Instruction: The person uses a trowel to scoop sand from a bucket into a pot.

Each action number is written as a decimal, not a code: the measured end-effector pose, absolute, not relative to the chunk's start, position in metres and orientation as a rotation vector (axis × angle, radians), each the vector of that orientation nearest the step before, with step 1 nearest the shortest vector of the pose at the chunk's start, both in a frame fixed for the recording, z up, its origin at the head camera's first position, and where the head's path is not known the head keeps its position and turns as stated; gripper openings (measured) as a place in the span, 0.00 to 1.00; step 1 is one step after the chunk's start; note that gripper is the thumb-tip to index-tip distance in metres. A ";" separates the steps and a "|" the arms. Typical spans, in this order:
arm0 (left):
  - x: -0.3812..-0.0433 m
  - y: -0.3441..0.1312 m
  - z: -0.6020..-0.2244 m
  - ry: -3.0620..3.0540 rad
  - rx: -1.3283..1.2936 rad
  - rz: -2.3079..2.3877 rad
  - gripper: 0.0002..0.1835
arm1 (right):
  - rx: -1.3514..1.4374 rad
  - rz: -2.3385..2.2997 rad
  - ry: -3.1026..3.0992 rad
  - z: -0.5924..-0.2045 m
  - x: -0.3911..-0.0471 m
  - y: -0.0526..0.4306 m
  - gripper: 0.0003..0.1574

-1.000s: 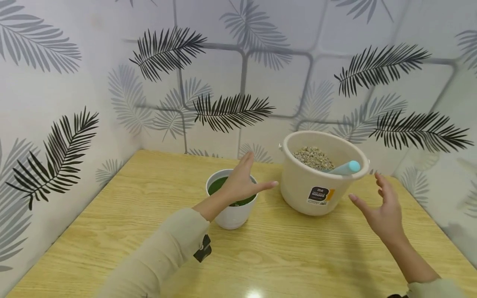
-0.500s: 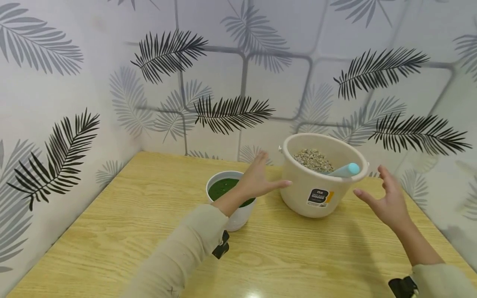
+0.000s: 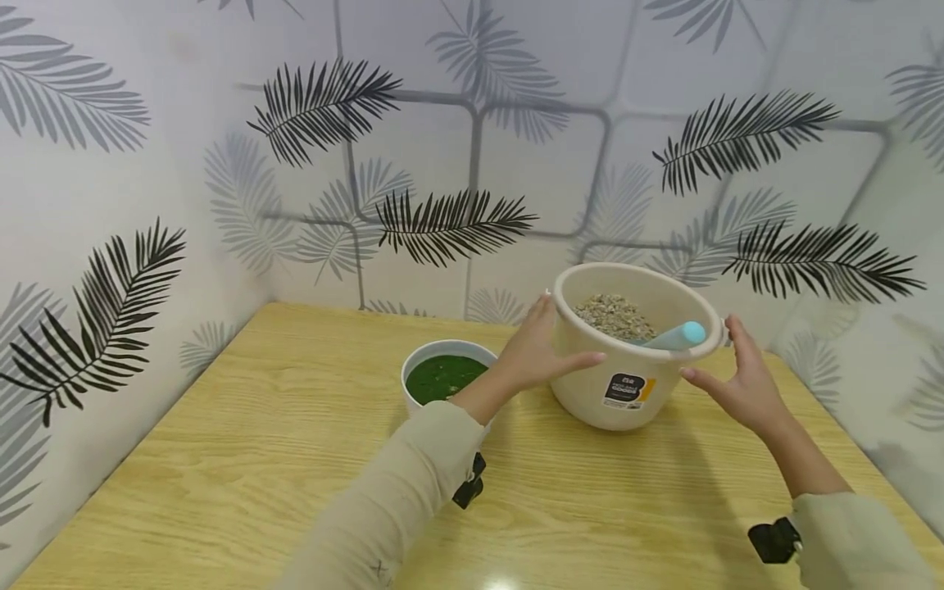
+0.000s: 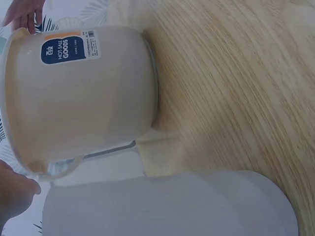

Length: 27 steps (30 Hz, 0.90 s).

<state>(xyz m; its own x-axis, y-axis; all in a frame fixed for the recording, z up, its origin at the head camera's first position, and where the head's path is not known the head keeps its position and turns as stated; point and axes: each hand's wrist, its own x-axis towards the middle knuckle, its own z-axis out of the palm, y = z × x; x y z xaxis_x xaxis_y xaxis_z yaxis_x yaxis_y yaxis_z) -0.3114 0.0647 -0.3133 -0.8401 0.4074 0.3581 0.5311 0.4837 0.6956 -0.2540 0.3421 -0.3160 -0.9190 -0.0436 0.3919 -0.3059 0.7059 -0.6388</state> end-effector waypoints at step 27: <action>-0.324 0.077 -0.318 -2.659 -0.735 -1.216 0.59 | 0.433 1.027 -2.521 -0.318 -0.278 0.348 0.47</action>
<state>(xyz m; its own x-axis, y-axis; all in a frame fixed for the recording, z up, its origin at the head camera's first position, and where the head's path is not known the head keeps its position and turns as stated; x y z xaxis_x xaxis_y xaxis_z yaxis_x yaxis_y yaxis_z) -0.3238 0.0769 -0.3184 -0.8736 0.3771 0.3075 0.4792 0.5573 0.6780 -0.2778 0.3476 -0.3184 -0.8790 -0.1368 0.4569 -0.4171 0.6851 -0.5973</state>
